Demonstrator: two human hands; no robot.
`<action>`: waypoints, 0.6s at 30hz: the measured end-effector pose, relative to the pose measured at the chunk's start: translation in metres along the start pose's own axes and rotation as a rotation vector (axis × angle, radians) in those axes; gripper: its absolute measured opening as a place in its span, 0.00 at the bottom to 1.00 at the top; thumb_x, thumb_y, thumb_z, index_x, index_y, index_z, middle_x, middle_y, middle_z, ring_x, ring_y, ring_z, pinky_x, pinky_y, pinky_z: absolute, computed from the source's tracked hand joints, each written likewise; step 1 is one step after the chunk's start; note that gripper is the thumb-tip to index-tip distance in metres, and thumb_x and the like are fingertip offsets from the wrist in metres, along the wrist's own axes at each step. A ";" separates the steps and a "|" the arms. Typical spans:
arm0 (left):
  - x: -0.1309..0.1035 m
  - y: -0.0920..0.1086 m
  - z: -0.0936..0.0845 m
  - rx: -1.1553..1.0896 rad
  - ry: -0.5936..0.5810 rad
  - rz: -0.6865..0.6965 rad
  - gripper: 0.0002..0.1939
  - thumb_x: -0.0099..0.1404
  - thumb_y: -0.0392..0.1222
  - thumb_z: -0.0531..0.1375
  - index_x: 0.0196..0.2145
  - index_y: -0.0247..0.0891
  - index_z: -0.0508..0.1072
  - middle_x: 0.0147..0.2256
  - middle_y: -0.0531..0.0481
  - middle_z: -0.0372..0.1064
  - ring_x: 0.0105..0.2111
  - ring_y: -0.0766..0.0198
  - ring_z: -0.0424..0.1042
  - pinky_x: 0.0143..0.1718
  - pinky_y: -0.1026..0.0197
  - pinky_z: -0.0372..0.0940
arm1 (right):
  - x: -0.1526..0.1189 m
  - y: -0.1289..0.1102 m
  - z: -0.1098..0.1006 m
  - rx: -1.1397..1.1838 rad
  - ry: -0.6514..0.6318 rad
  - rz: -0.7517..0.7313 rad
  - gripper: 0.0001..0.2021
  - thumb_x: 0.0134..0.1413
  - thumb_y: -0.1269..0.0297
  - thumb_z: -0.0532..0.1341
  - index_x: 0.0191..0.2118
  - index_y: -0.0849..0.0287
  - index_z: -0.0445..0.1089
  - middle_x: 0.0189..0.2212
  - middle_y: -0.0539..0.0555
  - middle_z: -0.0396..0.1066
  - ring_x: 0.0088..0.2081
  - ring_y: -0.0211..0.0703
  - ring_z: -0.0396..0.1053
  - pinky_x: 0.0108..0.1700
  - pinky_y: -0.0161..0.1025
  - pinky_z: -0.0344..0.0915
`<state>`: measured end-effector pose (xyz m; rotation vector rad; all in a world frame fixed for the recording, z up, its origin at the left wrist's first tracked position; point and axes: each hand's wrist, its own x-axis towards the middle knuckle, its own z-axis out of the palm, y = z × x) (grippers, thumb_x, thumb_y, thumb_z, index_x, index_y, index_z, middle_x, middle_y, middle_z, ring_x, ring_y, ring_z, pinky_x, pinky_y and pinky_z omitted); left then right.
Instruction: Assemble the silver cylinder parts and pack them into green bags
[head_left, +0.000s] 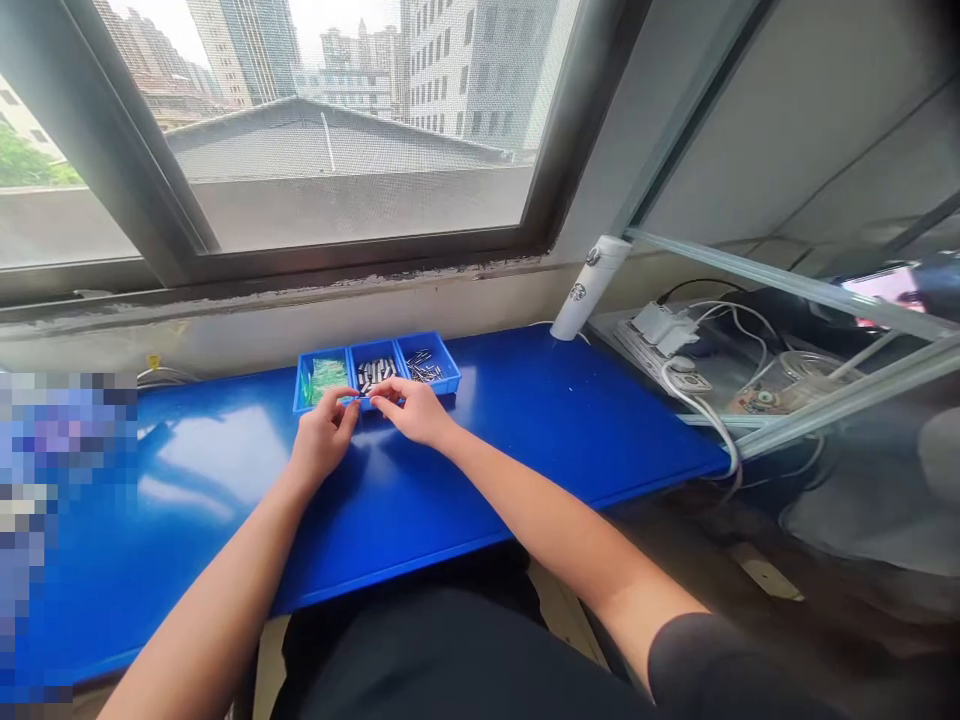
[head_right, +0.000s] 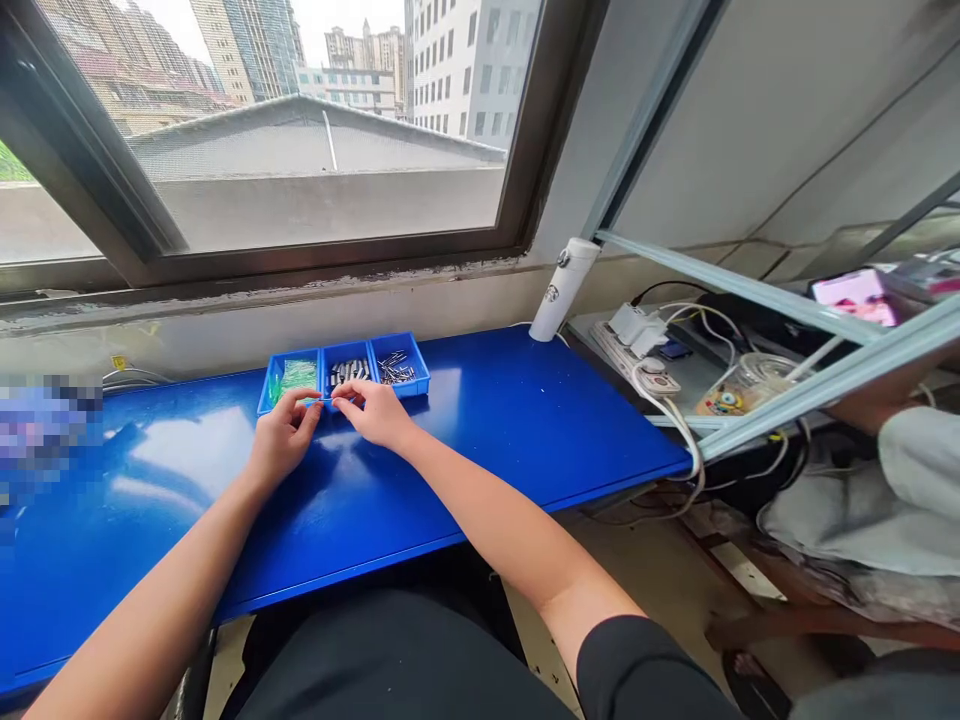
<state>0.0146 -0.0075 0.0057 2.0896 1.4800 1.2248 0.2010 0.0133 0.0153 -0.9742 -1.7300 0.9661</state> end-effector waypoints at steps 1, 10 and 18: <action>0.000 0.000 0.000 -0.001 0.011 0.004 0.13 0.69 0.49 0.56 0.45 0.40 0.72 0.18 0.62 0.56 0.17 0.70 0.55 0.25 0.66 0.54 | 0.000 0.000 0.000 0.012 -0.004 0.007 0.08 0.57 0.63 0.62 0.39 0.60 0.75 0.34 0.53 0.77 0.33 0.40 0.72 0.40 0.38 0.69; 0.001 -0.002 0.001 0.006 -0.007 0.018 0.11 0.69 0.48 0.55 0.39 0.38 0.71 0.18 0.60 0.58 0.17 0.70 0.57 0.23 0.66 0.54 | 0.000 0.003 0.001 -0.021 0.008 -0.039 0.10 0.55 0.64 0.63 0.42 0.60 0.75 0.38 0.55 0.78 0.35 0.40 0.73 0.40 0.38 0.69; 0.000 0.002 0.000 -0.037 -0.010 0.010 0.12 0.69 0.50 0.56 0.42 0.39 0.72 0.18 0.61 0.59 0.17 0.70 0.57 0.23 0.66 0.54 | 0.000 0.001 0.002 -0.036 0.007 -0.042 0.08 0.57 0.64 0.62 0.39 0.61 0.75 0.34 0.54 0.77 0.33 0.39 0.71 0.40 0.38 0.68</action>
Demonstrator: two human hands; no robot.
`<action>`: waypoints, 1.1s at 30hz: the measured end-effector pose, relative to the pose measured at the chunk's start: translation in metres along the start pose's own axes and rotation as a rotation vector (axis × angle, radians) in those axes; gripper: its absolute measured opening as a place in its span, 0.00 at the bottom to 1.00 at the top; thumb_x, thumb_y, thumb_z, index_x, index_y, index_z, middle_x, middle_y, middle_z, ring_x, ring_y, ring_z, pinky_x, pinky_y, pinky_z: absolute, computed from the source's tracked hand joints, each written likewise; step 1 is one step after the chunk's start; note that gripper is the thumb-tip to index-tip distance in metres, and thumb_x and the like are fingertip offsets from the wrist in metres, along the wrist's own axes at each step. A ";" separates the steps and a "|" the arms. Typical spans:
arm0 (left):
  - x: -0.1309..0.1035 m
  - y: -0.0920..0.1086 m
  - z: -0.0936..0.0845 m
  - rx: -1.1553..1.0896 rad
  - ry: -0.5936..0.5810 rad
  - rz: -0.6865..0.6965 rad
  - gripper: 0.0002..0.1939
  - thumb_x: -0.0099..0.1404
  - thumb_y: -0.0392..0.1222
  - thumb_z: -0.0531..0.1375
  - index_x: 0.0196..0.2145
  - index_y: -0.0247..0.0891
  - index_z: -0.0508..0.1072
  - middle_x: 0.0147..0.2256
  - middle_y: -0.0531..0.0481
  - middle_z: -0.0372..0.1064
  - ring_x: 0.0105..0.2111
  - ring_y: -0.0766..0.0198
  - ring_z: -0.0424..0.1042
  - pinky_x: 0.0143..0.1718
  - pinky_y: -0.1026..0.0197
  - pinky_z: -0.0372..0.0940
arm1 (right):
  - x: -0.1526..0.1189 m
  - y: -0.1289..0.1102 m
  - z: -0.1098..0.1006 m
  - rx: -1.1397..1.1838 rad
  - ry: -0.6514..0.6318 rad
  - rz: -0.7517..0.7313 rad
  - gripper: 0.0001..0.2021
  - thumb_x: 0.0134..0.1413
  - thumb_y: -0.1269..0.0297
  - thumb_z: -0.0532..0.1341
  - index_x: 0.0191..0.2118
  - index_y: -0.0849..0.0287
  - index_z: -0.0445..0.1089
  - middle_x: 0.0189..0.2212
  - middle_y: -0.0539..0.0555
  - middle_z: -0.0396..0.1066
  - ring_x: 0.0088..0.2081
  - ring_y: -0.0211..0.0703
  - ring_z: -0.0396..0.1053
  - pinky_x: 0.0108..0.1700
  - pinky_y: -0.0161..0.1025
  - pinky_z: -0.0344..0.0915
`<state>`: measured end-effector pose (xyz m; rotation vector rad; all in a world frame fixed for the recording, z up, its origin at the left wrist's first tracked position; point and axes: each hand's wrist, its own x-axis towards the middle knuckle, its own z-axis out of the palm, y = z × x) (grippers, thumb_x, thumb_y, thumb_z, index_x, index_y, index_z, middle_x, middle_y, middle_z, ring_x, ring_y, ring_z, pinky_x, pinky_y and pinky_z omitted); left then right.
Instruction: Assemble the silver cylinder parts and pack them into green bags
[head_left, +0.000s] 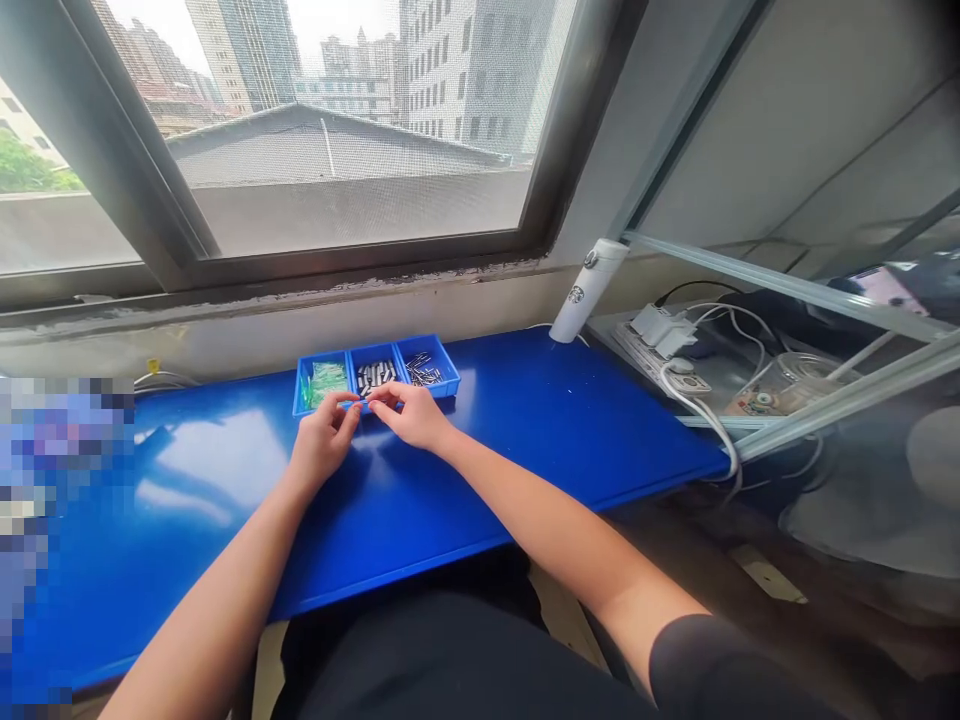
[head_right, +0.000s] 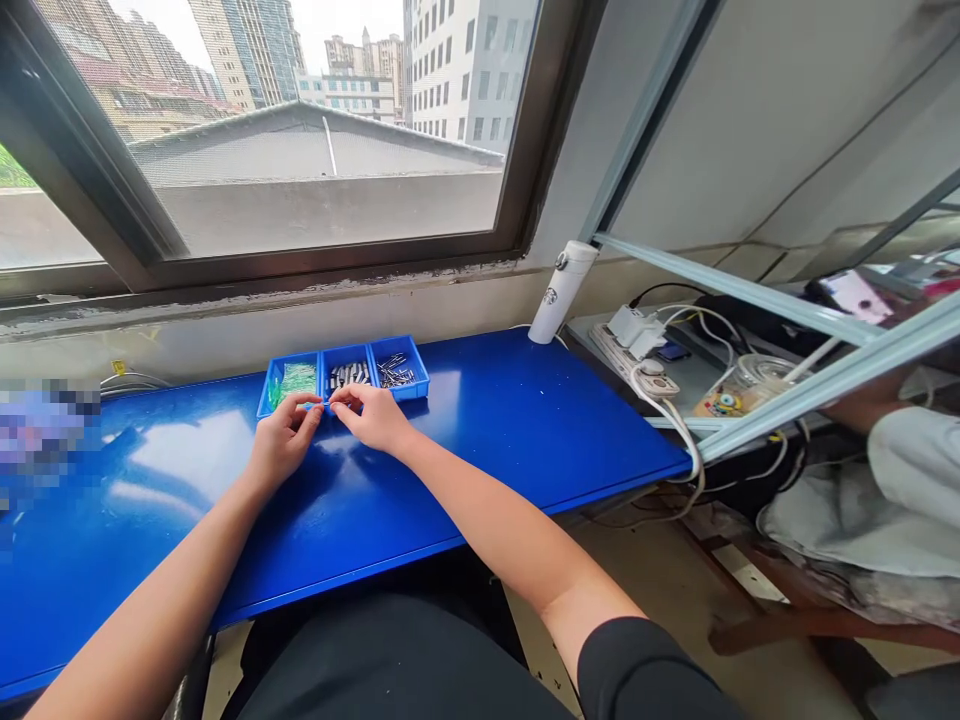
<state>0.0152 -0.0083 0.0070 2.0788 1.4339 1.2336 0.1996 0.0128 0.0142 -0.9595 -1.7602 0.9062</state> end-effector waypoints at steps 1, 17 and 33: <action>0.000 0.000 0.000 -0.007 0.000 0.002 0.12 0.69 0.49 0.56 0.43 0.39 0.72 0.18 0.61 0.58 0.17 0.70 0.56 0.23 0.66 0.54 | 0.000 0.000 0.000 -0.001 -0.001 0.004 0.08 0.57 0.64 0.61 0.39 0.61 0.75 0.34 0.54 0.77 0.33 0.39 0.71 0.40 0.38 0.68; 0.000 0.001 -0.001 -0.029 -0.017 0.005 0.13 0.69 0.51 0.56 0.40 0.39 0.72 0.18 0.59 0.61 0.18 0.69 0.59 0.23 0.66 0.56 | -0.001 0.000 0.001 -0.023 -0.007 -0.016 0.08 0.58 0.63 0.61 0.39 0.60 0.76 0.35 0.53 0.77 0.33 0.39 0.72 0.41 0.38 0.68; 0.000 0.003 -0.001 -0.048 -0.015 0.018 0.12 0.68 0.49 0.57 0.40 0.39 0.73 0.17 0.61 0.56 0.17 0.70 0.54 0.22 0.67 0.53 | -0.002 -0.002 0.000 -0.041 -0.010 -0.024 0.08 0.59 0.62 0.61 0.38 0.59 0.75 0.34 0.53 0.77 0.33 0.39 0.71 0.40 0.37 0.68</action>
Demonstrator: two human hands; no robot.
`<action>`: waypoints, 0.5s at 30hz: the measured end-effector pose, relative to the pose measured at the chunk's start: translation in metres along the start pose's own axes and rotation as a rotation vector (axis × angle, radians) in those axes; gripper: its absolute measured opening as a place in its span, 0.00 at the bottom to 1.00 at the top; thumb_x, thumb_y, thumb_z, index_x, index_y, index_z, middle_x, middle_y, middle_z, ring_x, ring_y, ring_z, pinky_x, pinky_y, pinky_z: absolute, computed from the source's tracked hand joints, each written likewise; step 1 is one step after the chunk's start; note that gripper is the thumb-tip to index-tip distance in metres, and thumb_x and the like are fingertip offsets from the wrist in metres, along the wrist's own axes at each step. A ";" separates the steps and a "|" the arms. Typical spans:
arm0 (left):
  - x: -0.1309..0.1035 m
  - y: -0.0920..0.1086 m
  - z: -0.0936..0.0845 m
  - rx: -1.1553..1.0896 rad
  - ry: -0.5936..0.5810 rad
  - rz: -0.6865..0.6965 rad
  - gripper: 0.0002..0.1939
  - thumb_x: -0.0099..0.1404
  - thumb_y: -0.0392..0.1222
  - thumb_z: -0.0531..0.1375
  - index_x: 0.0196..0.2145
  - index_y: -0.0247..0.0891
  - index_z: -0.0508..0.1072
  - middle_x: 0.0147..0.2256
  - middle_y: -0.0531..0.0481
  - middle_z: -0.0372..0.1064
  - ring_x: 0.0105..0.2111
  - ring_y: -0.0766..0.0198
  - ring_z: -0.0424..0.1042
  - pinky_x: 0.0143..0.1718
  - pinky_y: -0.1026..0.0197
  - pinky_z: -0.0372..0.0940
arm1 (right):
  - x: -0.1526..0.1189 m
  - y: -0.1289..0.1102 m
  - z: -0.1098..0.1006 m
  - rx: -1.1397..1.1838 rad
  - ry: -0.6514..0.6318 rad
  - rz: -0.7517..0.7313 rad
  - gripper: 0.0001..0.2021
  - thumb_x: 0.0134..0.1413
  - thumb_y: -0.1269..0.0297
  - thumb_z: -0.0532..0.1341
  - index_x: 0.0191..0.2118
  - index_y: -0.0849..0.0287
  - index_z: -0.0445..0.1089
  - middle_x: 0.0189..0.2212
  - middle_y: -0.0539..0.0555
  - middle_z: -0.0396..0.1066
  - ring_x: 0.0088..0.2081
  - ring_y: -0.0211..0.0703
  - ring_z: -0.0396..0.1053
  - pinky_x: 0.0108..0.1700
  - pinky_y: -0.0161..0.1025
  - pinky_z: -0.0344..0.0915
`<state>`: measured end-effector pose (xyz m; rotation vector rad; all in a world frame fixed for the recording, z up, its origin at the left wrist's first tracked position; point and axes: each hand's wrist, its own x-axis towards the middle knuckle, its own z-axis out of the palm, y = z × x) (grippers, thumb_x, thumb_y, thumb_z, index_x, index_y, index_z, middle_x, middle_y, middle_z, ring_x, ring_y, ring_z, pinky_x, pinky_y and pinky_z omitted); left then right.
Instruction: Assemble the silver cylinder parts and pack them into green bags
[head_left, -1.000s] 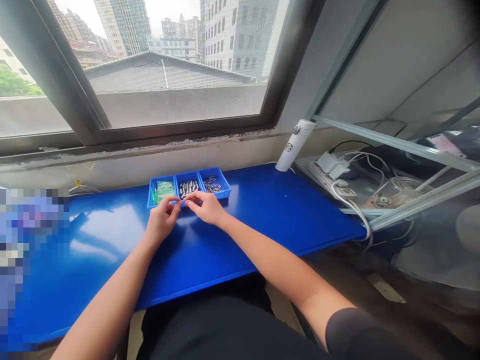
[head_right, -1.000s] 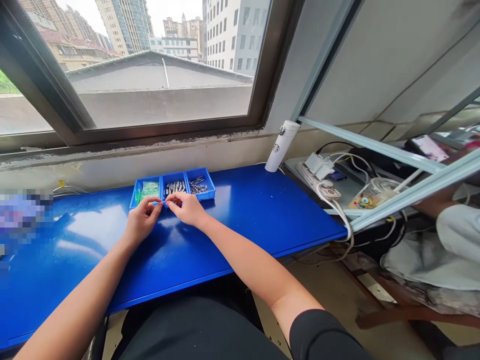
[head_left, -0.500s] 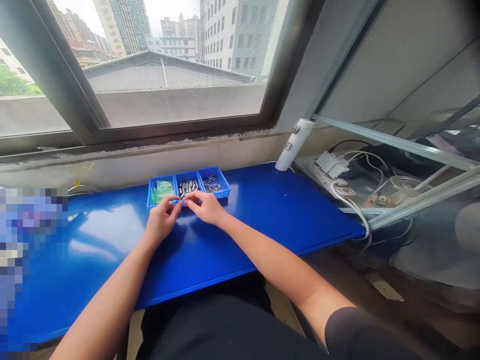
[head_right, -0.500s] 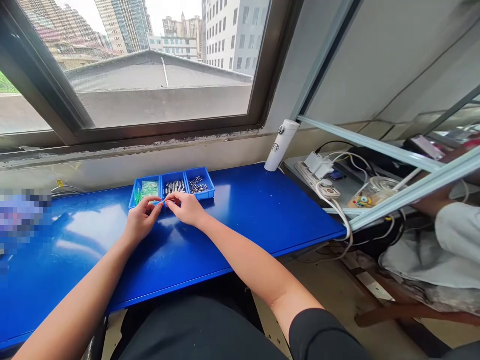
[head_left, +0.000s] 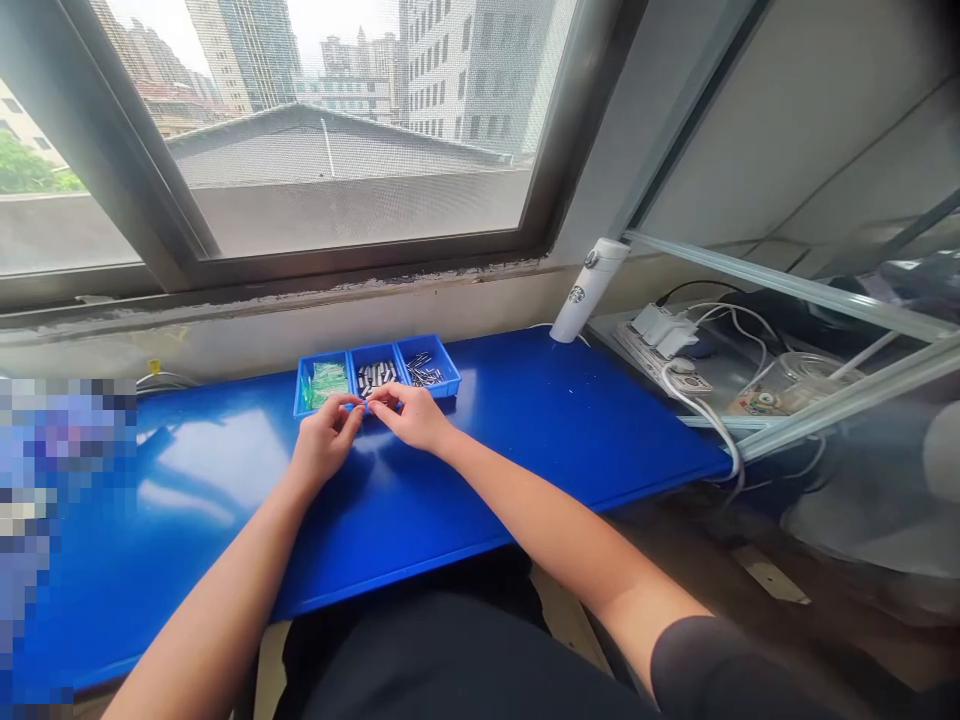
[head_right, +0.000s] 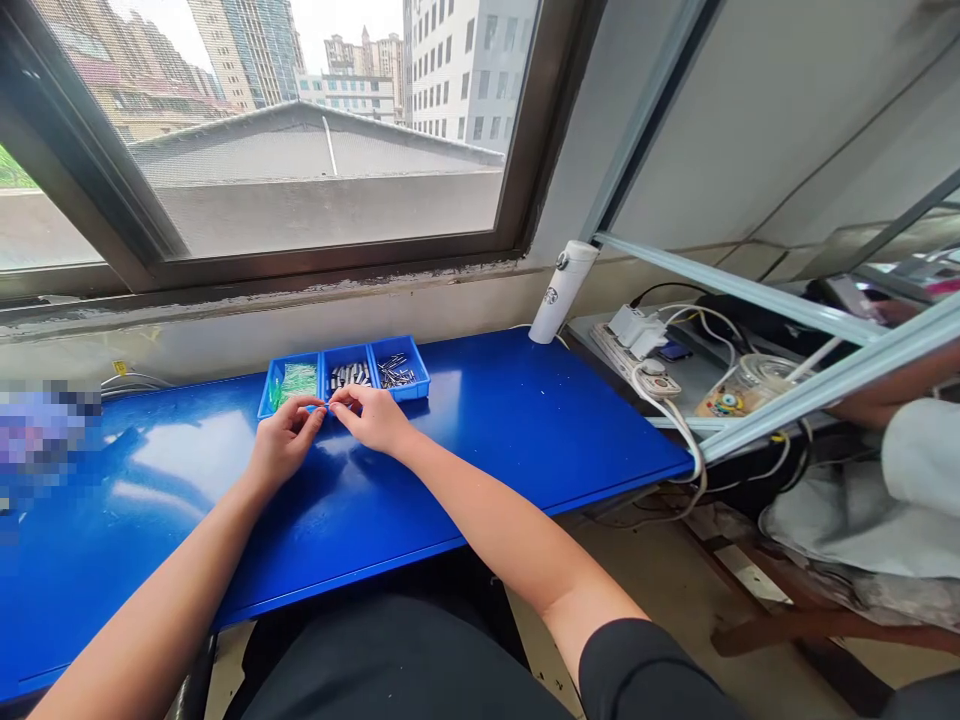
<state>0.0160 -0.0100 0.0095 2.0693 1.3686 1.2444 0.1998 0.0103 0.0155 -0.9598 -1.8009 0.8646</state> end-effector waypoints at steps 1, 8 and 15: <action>0.000 0.000 0.000 -0.003 0.004 0.001 0.11 0.68 0.49 0.57 0.41 0.40 0.72 0.17 0.61 0.56 0.16 0.70 0.54 0.22 0.67 0.53 | 0.000 0.000 0.000 0.002 -0.002 0.002 0.08 0.59 0.62 0.61 0.38 0.60 0.75 0.34 0.53 0.77 0.33 0.39 0.71 0.40 0.37 0.68; 0.001 -0.002 0.000 0.046 0.026 0.010 0.12 0.69 0.49 0.56 0.35 0.39 0.72 0.19 0.59 0.61 0.18 0.70 0.57 0.22 0.66 0.54 | 0.000 0.001 0.001 0.017 -0.008 0.000 0.10 0.57 0.62 0.63 0.41 0.60 0.76 0.34 0.54 0.77 0.33 0.39 0.72 0.40 0.37 0.68; 0.001 -0.002 0.001 0.057 0.050 -0.006 0.14 0.69 0.51 0.56 0.33 0.38 0.72 0.18 0.58 0.61 0.18 0.70 0.57 0.22 0.66 0.54 | 0.000 0.001 0.000 -0.010 -0.032 -0.037 0.07 0.55 0.64 0.64 0.38 0.59 0.77 0.36 0.53 0.78 0.32 0.38 0.71 0.39 0.36 0.68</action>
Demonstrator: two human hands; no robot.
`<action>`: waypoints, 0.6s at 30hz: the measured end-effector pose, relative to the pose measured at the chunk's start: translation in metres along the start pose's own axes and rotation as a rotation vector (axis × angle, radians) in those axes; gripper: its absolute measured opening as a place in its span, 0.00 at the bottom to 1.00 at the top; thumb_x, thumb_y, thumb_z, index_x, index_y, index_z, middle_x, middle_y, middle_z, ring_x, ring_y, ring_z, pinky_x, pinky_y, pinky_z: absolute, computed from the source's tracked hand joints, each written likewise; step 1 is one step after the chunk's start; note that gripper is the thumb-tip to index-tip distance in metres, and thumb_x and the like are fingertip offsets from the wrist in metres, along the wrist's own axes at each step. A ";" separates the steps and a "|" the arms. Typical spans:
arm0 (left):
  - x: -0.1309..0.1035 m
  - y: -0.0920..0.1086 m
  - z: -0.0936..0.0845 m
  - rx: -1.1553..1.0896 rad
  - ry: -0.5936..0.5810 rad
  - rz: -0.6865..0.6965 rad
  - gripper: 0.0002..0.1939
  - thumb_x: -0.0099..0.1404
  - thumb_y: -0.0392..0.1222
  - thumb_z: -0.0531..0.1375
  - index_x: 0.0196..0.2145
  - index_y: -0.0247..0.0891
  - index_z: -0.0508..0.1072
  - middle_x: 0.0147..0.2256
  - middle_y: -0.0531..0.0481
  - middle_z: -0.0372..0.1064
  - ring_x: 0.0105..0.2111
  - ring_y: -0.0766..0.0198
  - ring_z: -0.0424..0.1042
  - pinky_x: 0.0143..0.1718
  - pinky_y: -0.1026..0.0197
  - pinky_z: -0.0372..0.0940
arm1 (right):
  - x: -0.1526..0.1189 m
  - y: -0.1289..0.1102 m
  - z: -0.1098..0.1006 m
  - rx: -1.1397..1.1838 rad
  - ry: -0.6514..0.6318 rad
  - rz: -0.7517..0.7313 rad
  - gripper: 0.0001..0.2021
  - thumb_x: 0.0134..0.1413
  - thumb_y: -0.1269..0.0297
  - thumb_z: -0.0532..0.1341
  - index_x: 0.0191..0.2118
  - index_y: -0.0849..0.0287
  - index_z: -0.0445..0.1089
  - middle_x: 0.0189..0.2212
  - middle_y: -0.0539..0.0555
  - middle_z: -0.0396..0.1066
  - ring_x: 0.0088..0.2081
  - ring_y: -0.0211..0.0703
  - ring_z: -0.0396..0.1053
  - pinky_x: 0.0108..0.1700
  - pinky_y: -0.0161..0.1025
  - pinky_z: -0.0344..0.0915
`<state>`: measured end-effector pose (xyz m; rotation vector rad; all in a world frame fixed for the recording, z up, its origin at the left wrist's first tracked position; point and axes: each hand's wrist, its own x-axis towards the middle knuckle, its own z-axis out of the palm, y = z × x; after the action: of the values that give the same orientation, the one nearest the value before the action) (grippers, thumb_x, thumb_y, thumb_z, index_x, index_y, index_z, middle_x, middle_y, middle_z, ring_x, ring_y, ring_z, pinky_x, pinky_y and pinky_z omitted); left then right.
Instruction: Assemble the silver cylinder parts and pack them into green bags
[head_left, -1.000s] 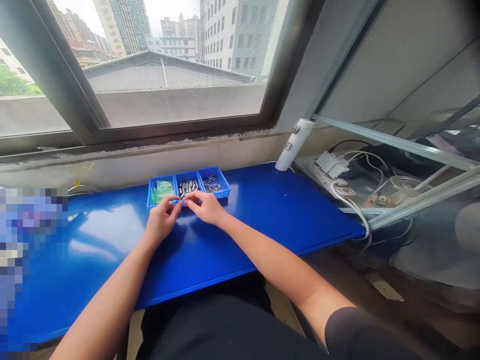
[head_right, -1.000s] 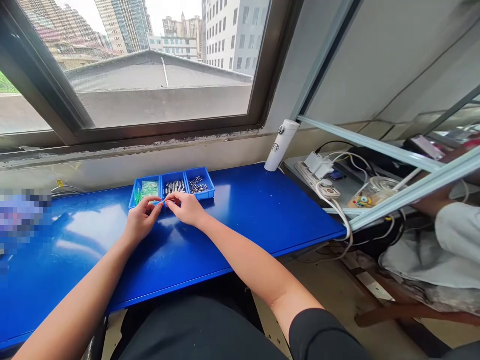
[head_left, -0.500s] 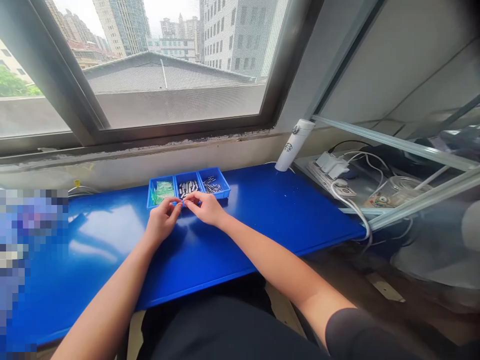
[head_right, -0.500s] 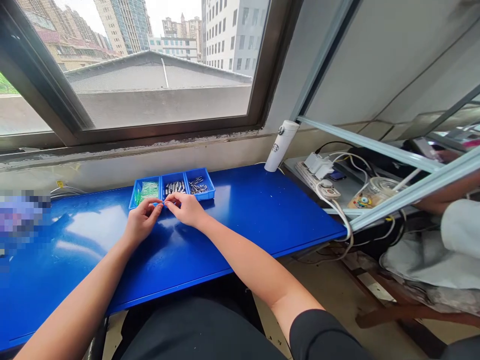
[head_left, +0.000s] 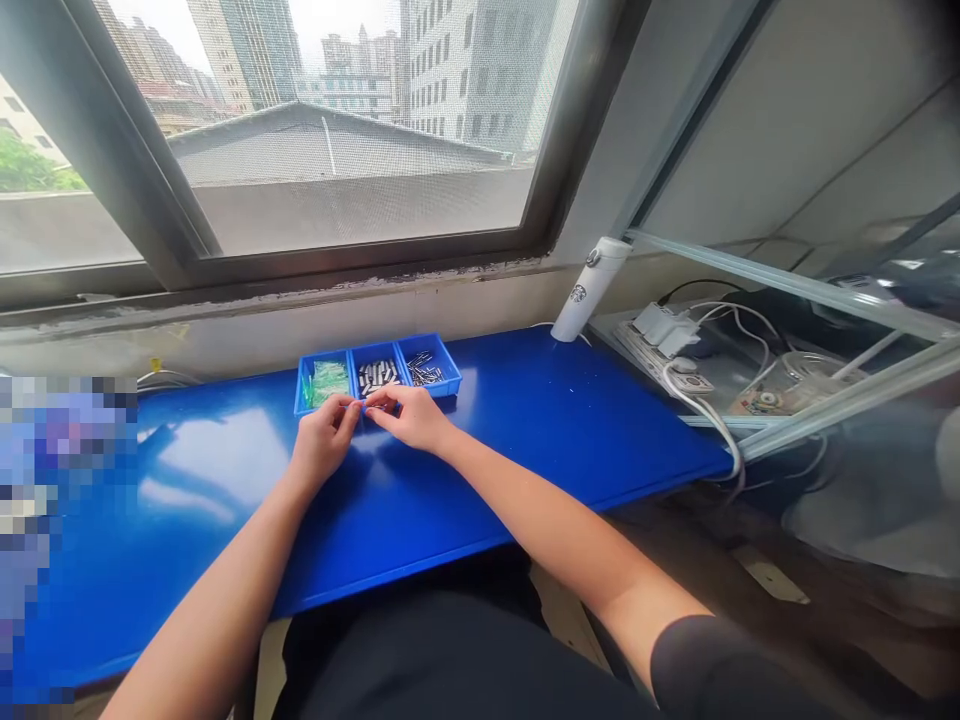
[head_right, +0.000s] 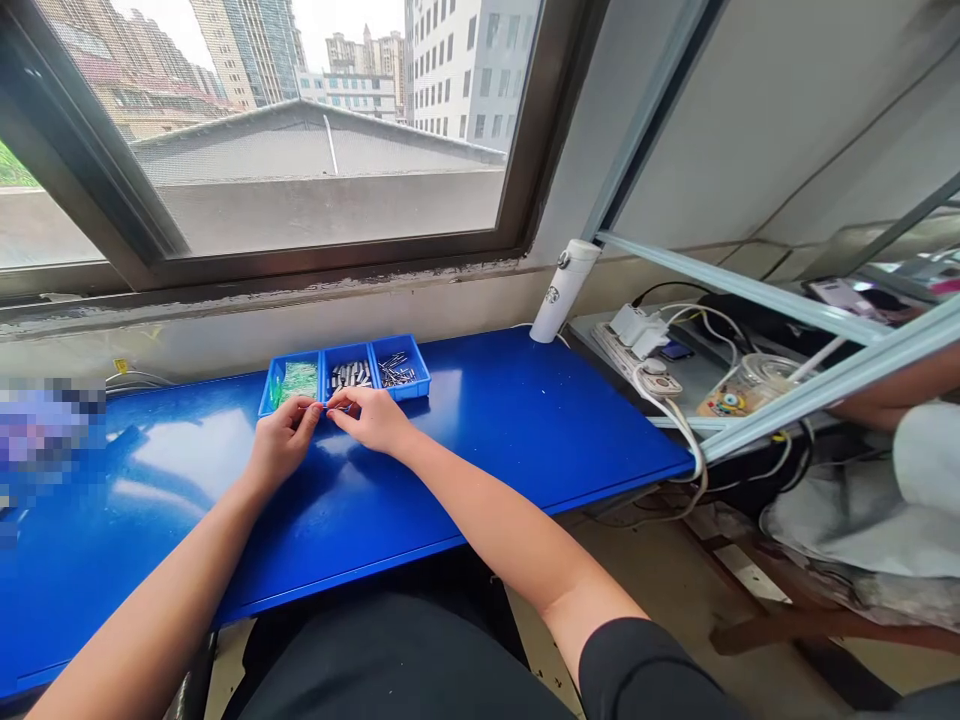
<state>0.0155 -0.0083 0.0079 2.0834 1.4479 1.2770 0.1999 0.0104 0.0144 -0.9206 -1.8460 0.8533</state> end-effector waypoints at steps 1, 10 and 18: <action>0.000 0.000 0.000 0.002 0.001 0.000 0.14 0.69 0.51 0.56 0.32 0.38 0.72 0.19 0.58 0.61 0.18 0.70 0.57 0.22 0.66 0.54 | 0.000 0.000 0.000 -0.004 -0.002 -0.005 0.06 0.55 0.65 0.64 0.38 0.59 0.77 0.36 0.53 0.78 0.32 0.37 0.71 0.39 0.36 0.68; -0.002 0.001 0.000 -0.120 -0.092 0.045 0.11 0.65 0.50 0.60 0.35 0.39 0.71 0.17 0.61 0.57 0.17 0.71 0.54 0.21 0.67 0.52 | -0.002 -0.006 0.002 0.137 -0.012 0.125 0.05 0.62 0.63 0.58 0.41 0.57 0.66 0.32 0.51 0.77 0.28 0.38 0.74 0.34 0.36 0.69; -0.002 0.002 0.002 -0.074 -0.077 0.028 0.09 0.67 0.49 0.58 0.37 0.40 0.70 0.17 0.62 0.56 0.16 0.72 0.53 0.22 0.67 0.52 | -0.002 -0.009 0.002 0.230 -0.046 0.176 0.06 0.62 0.61 0.59 0.38 0.57 0.63 0.28 0.49 0.74 0.30 0.40 0.76 0.35 0.36 0.70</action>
<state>0.0184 -0.0103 0.0068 2.0876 1.3242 1.2268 0.1966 0.0036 0.0201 -0.9329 -1.6796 1.1771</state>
